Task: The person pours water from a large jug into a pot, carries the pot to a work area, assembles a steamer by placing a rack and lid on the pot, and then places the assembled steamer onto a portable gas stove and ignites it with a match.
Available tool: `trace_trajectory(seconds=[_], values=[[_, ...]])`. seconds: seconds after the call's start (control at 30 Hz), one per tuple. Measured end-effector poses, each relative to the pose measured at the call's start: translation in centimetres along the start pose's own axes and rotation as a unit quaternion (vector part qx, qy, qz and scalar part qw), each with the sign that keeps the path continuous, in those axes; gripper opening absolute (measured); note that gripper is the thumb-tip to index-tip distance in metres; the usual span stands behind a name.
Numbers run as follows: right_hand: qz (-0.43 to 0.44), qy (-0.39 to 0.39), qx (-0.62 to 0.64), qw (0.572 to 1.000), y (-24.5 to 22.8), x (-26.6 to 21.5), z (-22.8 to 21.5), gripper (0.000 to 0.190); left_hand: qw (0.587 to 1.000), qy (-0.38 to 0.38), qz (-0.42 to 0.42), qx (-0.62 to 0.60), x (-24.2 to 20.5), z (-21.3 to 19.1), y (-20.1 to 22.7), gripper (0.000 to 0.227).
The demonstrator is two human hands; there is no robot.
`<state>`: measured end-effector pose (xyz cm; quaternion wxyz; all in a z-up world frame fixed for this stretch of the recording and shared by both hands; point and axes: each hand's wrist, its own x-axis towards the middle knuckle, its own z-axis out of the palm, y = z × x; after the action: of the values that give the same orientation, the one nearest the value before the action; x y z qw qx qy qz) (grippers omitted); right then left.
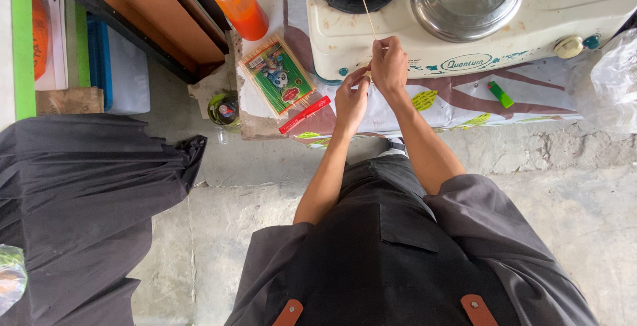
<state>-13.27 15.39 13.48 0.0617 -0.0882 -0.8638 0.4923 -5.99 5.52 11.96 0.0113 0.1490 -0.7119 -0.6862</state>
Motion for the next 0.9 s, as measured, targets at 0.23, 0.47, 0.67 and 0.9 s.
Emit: trace_trajectory(seconds=[0.23, 0.47, 0.67, 0.9], values=[[-0.011, -0.001, 0.004, 1.0, 0.33, 0.04, 0.07, 0.025, 1.0, 0.0, -0.023, 0.006, -0.09, 0.02, 0.12, 0.038], [-0.01, 0.002, 0.022, 1.0, 0.22, -0.14, -0.08, 0.024, 1.0, -0.001, -0.012, -0.005, 0.12, 0.15, -0.4, 0.037], [-0.019, 0.005, 0.025, 0.999, 0.56, -0.07, 0.02, 0.023, 1.0, -0.003, -0.018, 0.0, 0.28, 0.25, -0.52, 0.036], [-0.028, 0.002, 0.029, 0.999, 0.8, -0.14, 0.04, 0.023, 0.999, -0.004, -0.035, -0.013, 0.1, 0.19, -0.07, 0.036]])
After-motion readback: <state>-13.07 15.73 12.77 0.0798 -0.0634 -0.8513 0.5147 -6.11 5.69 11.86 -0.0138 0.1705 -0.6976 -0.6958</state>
